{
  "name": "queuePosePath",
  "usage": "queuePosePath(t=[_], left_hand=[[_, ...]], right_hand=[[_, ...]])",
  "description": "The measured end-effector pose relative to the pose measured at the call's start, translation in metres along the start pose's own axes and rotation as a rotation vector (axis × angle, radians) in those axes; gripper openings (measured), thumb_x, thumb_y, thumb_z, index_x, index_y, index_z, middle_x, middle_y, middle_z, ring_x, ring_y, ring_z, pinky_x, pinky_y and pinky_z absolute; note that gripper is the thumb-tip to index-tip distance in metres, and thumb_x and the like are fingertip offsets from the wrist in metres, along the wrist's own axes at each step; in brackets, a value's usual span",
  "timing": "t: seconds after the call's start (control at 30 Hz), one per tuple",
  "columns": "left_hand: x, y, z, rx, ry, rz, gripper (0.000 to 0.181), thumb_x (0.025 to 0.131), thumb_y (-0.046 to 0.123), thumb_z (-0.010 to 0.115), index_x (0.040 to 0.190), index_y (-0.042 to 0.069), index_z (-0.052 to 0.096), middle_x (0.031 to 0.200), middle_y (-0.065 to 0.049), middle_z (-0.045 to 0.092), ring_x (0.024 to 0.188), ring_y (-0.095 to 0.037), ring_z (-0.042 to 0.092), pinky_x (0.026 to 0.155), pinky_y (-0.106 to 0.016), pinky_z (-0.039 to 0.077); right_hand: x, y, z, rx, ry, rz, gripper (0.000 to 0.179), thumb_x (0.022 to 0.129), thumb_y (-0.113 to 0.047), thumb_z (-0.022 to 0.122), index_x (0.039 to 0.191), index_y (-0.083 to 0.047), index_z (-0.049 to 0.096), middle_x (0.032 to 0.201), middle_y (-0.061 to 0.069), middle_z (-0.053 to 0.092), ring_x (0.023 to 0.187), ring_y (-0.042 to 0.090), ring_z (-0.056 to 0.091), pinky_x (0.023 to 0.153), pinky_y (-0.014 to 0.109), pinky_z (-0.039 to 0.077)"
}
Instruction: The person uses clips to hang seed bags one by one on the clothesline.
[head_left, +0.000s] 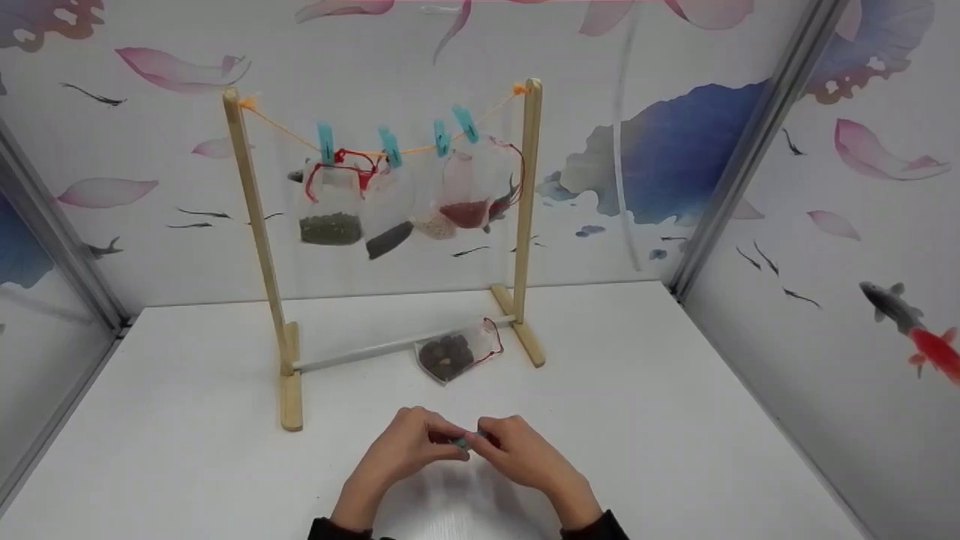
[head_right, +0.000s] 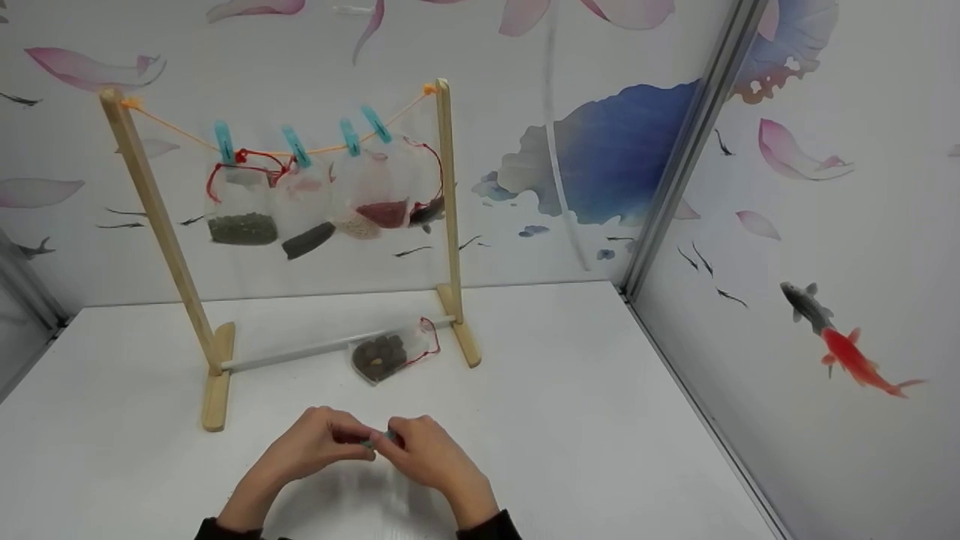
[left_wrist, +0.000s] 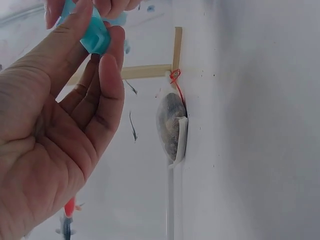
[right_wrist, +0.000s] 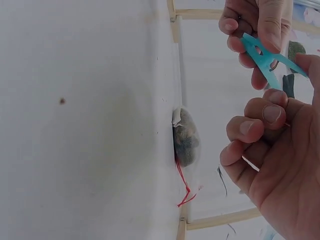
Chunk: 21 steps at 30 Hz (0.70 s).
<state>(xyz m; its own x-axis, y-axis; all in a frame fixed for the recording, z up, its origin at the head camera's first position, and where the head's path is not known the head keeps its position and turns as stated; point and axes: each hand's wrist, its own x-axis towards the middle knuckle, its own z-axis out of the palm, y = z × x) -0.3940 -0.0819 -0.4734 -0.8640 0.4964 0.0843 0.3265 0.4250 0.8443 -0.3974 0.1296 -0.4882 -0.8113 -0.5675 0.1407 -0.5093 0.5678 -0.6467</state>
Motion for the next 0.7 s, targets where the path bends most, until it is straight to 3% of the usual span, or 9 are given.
queuePosePath(t=[0.17, 0.4, 0.53, 0.7], left_hand=[[0.0006, 0.0008, -0.0002, 0.009, 0.031, 0.027, 0.027, 0.075, 0.039, 0.074, 0.098, 0.026, 0.075, 0.091, 0.008, 0.074, 0.077, -0.002, 0.065, 0.065, -0.019, 0.051], [0.0017, 0.0031, -0.0027, 0.057, 0.152, 0.044, 0.029, 0.077, 0.036, 0.074, 0.101, 0.019, 0.075, 0.090, 0.011, 0.072, 0.076, 0.000, 0.062, 0.066, -0.018, 0.050], [0.0026, 0.0033, -0.0029, 0.074, 0.196, 0.040, 0.025, 0.076, 0.037, 0.074, 0.097, 0.024, 0.075, 0.089, 0.012, 0.071, 0.073, 0.000, 0.060, 0.065, -0.018, 0.050], [0.0025, 0.0046, -0.0029, 0.050, 0.208, 0.004, 0.024, 0.075, 0.037, 0.075, 0.097, 0.025, 0.074, 0.089, 0.010, 0.071, 0.074, -0.002, 0.061, 0.066, -0.018, 0.050]], right_hand=[[-0.0016, -0.0001, -0.0031, 0.047, -0.003, 0.015, 0.044, 0.097, -0.048, 0.042, 0.072, -0.012, 0.049, 0.056, -0.010, 0.030, 0.048, 0.001, 0.027, 0.048, 0.017, 0.026], [-0.0007, -0.0011, -0.0051, 0.061, -0.022, 0.020, 0.044, 0.100, -0.044, 0.034, 0.081, -0.010, 0.052, 0.062, -0.010, 0.033, 0.052, 0.001, 0.029, 0.050, 0.017, 0.029], [0.0004, -0.0024, -0.0053, 0.062, -0.026, 0.020, 0.048, 0.102, -0.042, 0.029, 0.091, -0.003, 0.056, 0.065, -0.011, 0.036, 0.055, 0.001, 0.032, 0.053, 0.016, 0.030], [0.0016, -0.0026, -0.0061, 0.063, -0.007, 0.020, 0.042, 0.101, -0.044, 0.032, 0.093, -0.010, 0.055, 0.067, -0.011, 0.036, 0.058, 0.001, 0.034, 0.055, 0.016, 0.032]])
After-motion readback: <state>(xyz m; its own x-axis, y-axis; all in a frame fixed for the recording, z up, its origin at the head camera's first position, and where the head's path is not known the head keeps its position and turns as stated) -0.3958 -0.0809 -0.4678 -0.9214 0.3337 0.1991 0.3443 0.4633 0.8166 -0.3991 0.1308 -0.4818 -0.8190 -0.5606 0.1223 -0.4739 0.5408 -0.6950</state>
